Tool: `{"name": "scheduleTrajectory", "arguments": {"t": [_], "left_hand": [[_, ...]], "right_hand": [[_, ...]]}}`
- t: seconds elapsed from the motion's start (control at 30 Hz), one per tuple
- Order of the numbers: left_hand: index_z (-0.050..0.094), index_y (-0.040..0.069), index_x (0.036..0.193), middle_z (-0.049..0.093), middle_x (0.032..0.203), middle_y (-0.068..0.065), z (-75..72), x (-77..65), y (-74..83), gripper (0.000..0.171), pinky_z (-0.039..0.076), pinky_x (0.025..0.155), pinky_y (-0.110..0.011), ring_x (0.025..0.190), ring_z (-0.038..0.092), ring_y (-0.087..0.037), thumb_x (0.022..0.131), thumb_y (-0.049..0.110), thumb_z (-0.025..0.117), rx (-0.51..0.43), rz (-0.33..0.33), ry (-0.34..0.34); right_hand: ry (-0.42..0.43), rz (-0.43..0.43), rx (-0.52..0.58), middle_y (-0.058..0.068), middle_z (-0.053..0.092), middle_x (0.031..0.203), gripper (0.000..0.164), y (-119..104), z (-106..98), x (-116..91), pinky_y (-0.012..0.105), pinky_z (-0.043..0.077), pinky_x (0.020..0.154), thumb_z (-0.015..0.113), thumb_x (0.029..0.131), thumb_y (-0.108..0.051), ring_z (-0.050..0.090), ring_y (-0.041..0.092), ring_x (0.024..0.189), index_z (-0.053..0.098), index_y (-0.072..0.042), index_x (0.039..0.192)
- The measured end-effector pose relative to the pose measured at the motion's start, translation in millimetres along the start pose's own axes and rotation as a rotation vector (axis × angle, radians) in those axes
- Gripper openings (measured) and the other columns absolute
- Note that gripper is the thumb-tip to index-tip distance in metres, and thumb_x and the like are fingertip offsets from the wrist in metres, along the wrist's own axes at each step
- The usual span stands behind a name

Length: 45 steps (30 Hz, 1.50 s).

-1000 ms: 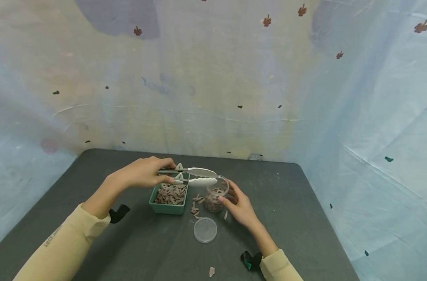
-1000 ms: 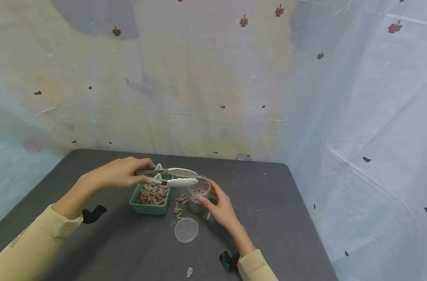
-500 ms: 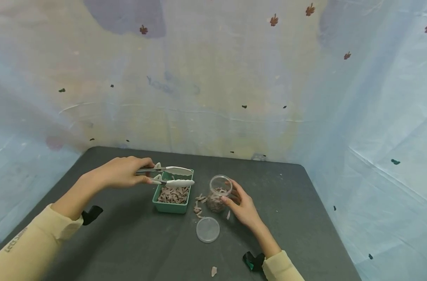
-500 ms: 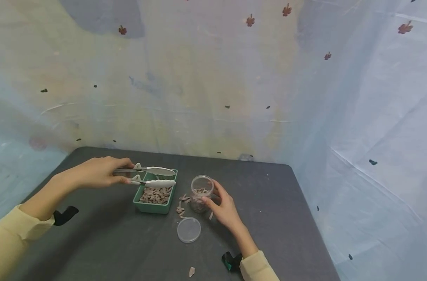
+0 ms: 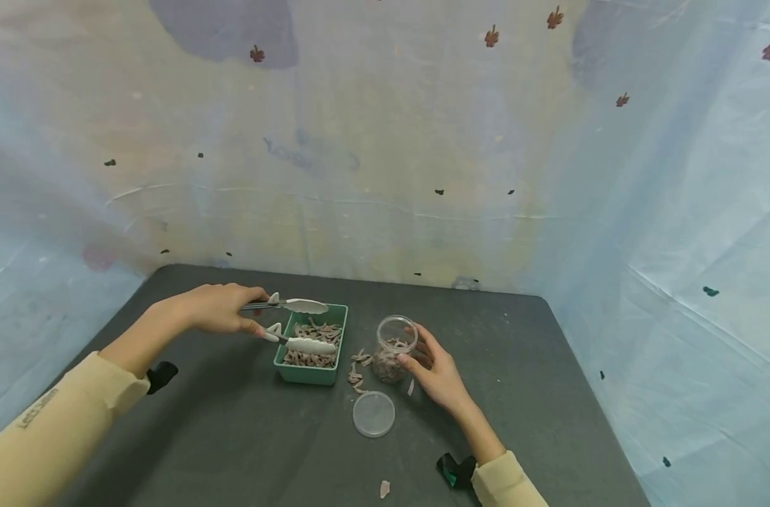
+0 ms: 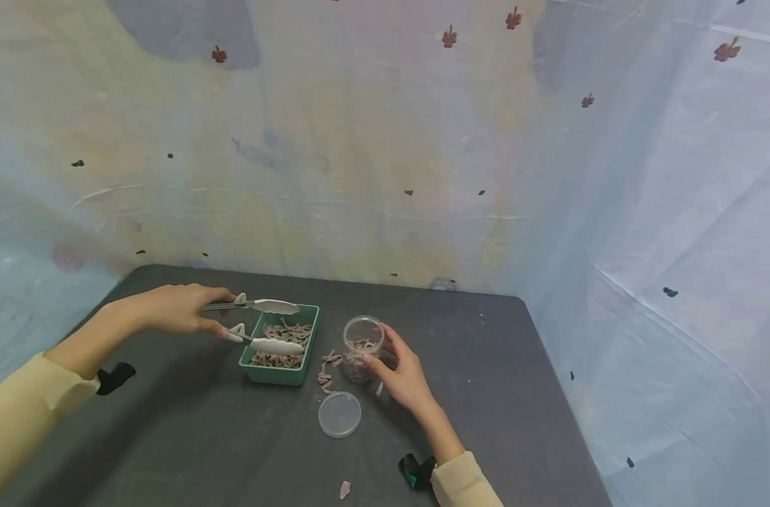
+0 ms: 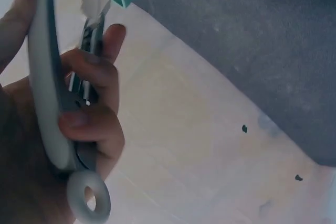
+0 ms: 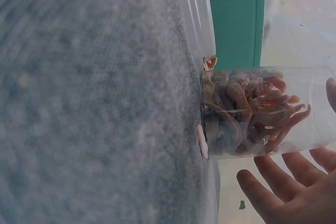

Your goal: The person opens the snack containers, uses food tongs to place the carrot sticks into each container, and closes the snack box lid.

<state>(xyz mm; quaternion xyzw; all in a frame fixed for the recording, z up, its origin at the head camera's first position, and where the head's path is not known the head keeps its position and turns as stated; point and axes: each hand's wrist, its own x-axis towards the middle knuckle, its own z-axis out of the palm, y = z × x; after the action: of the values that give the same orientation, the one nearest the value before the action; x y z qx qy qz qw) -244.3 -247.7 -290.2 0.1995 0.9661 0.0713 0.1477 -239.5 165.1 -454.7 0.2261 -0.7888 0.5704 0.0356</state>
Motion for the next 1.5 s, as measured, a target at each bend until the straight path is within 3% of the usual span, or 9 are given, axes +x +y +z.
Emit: {"name": "scheduleTrajectory", "arguments": {"t": [0.37, 0.8, 1.1, 1.33, 1.5], "left_hand": [[0.054, 0.000, 0.149, 0.059, 0.143, -0.023, 2.6, 13.7, 6.1, 0.088, 0.050, 0.095, -0.065, 0.128, 0.058, -0.047, 0.089, 0.060, 0.075, 0.060, 0.004, -0.062], [0.055, -0.008, 0.145, 0.057, 0.143, -0.027, -11.3, 39.6, 11.5, 0.085, 0.052, 0.099, -0.057, 0.129, 0.058, -0.045, 0.085, 0.045, 0.085, 0.024, 0.025, -0.171], [0.060, -0.002, 0.140, 0.064, 0.135, -0.018, -8.6, 40.7, 16.0, 0.072, 0.057, 0.091, -0.049, 0.117, 0.065, -0.035, 0.087, 0.041, 0.085, 0.042, 0.054, -0.187], [0.065, 0.007, 0.131, 0.068, 0.116, -0.009, -3.2, 39.9, 23.1, 0.054, 0.056, 0.074, -0.041, 0.092, 0.065, -0.019, 0.091, 0.040, 0.082, 0.083, 0.038, -0.186], [0.064, 0.008, 0.135, 0.067, 0.126, -0.011, -0.3, 37.8, 22.3, 0.059, 0.057, 0.079, -0.045, 0.102, 0.067, -0.025, 0.091, 0.043, 0.081, 0.091, 0.030, -0.175]], "right_hand": [[-0.010, 0.007, 0.014, 0.013, 0.051, 0.156, 0.069, -1.3, 4.7, 1.4, 0.056, 0.048, 0.108, 0.073, 0.101, -0.019, 0.052, 0.039, 0.139, 0.040, -0.017, 0.161], [-0.022, -0.025, 0.021, 0.017, 0.050, 0.156, 0.068, -4.2, 2.6, 3.0, 0.057, 0.048, 0.107, 0.072, 0.101, -0.017, 0.053, 0.040, 0.139, 0.039, -0.016, 0.161], [-0.014, -0.021, 0.008, 0.015, 0.049, 0.157, 0.068, -1.3, -1.2, 2.1, 0.056, 0.048, 0.108, 0.071, 0.102, -0.016, 0.052, 0.042, 0.139, 0.038, -0.018, 0.162], [-0.008, 0.005, 0.006, 0.014, 0.049, 0.157, 0.069, -0.9, -2.2, 1.7, 0.056, 0.047, 0.109, 0.071, 0.101, -0.018, 0.053, 0.041, 0.139, 0.038, -0.019, 0.161], [-0.011, 0.006, 0.001, 0.015, 0.049, 0.157, 0.069, -1.1, -3.2, 1.5, 0.056, 0.047, 0.109, 0.071, 0.102, -0.018, 0.053, 0.041, 0.138, 0.038, -0.019, 0.162]]}}
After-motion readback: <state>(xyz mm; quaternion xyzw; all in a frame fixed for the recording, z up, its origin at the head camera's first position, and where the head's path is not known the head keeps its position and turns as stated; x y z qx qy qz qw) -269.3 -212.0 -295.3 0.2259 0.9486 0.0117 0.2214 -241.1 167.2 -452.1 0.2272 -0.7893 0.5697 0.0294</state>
